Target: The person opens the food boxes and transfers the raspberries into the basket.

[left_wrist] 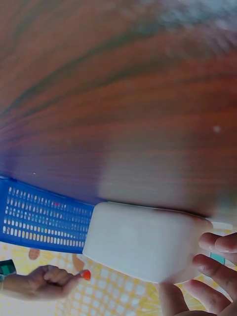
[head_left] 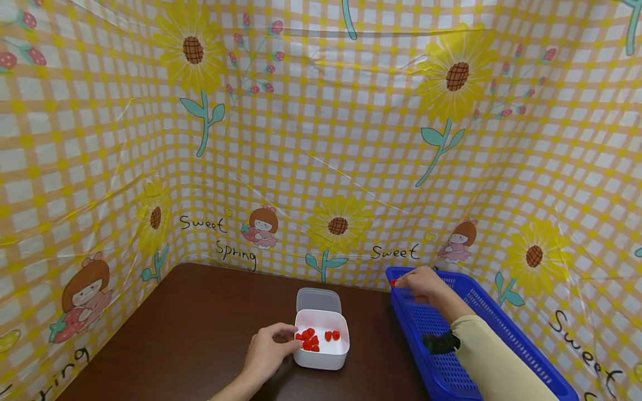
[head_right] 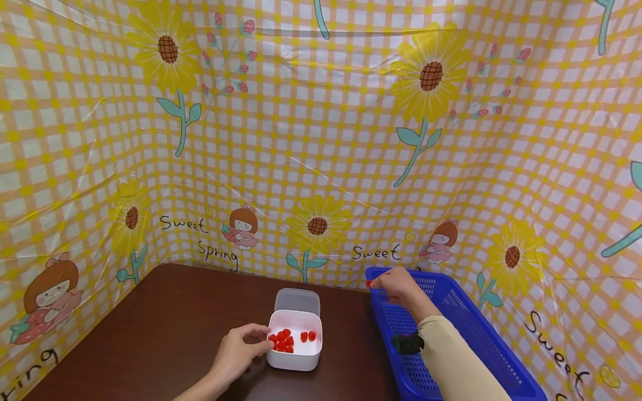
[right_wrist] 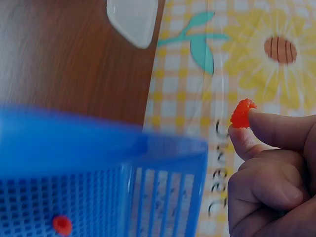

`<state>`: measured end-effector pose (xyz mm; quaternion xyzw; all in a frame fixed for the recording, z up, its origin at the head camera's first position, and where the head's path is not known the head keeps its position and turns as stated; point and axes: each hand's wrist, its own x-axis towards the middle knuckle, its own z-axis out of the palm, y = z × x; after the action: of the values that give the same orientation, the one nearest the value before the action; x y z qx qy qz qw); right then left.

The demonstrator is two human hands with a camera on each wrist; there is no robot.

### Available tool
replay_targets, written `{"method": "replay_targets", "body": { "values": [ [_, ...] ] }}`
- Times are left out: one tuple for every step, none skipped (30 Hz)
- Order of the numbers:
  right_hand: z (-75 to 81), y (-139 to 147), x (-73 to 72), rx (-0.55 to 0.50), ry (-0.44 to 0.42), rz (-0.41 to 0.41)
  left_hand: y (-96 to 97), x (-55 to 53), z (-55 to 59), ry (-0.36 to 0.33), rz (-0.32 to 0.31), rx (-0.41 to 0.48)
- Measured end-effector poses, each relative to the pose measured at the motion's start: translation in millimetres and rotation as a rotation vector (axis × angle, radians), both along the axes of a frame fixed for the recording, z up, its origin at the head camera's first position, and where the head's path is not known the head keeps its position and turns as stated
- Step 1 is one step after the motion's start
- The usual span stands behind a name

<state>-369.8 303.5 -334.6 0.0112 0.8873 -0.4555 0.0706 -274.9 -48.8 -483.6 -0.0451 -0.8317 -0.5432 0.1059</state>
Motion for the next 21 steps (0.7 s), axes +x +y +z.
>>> {"method": "replay_targets", "body": {
  "values": [
    [-0.1,4.9,-0.8,0.011,0.005,-0.004,-0.1,-0.3,0.1,0.001,0.000,0.001],
    [-0.5,9.5,-1.7,0.016,0.007,-0.013,-0.4,-0.5,0.2,0.002,0.002,0.002],
    [-1.3,14.2,-2.8,0.027,0.012,-0.018,-0.7,-0.8,0.2,0.004,0.004,0.002],
    [-2.1,18.6,-3.9,0.034,0.017,-0.029,-1.0,-1.1,0.4,0.003,0.004,0.004],
    [-3.1,23.0,-5.1,0.037,0.018,-0.033,-1.3,-1.3,0.3,0.004,0.006,0.002],
    [-4.3,27.3,-6.3,0.037,0.017,-0.040,-1.6,-1.5,0.4,0.004,0.007,0.001],
    [-5.5,31.7,-6.8,0.044,0.019,-0.037,-1.8,-1.6,0.6,0.004,0.007,0.000],
    [-6.9,36.1,-7.6,0.046,0.018,-0.049,-1.8,-1.8,0.8,0.004,0.007,0.000],
    [-8.3,40.7,-8.2,0.059,0.021,-0.056,-1.7,-2.1,1.0,0.004,0.006,-0.001],
    [-9.6,45.1,-8.1,0.060,0.017,-0.064,-1.5,-2.1,1.3,0.002,0.004,0.000],
    [-11.4,49.8,-8.6,0.071,0.015,-0.069,-1.2,-2.1,1.7,0.000,0.002,0.001],
    [-12.8,54.0,-8.6,0.082,0.012,-0.078,-0.9,-2.1,2.1,-0.002,0.000,0.004],
    [-14.1,57.8,-8.3,0.096,0.008,-0.086,-0.6,-2.1,2.2,-0.003,0.000,0.007],
    [-15.5,61.3,-8.0,0.105,-0.001,-0.098,-0.4,-2.0,2.3,-0.004,-0.001,0.010],
    [-16.7,64.4,-7.3,0.114,-0.006,-0.106,-0.3,-1.9,2.1,-0.007,-0.004,0.015],
    [-17.9,67.5,-6.7,0.122,-0.015,-0.119,-0.1,-1.6,1.9,-0.010,-0.007,0.020],
    [-19.2,70.3,-6.0,0.128,-0.023,-0.129,-0.1,-1.6,1.4,-0.011,-0.008,0.021],
    [-20.1,72.8,-4.7,0.126,-0.031,-0.138,-0.1,-1.4,1.0,-0.014,-0.010,0.024],
    [-21.1,75.5,-3.6,0.129,-0.037,-0.147,-0.1,-1.3,0.5,-0.017,-0.011,0.025],
    [-22.0,78.3,-2.8,0.130,-0.046,-0.156,-0.1,-1.1,0.2,-0.021,-0.012,0.027],
    [-22.9,81.7,-2.6,0.136,-0.056,-0.163,0.0,-1.2,-0.1,-0.024,-0.013,0.029]
  ]
}}
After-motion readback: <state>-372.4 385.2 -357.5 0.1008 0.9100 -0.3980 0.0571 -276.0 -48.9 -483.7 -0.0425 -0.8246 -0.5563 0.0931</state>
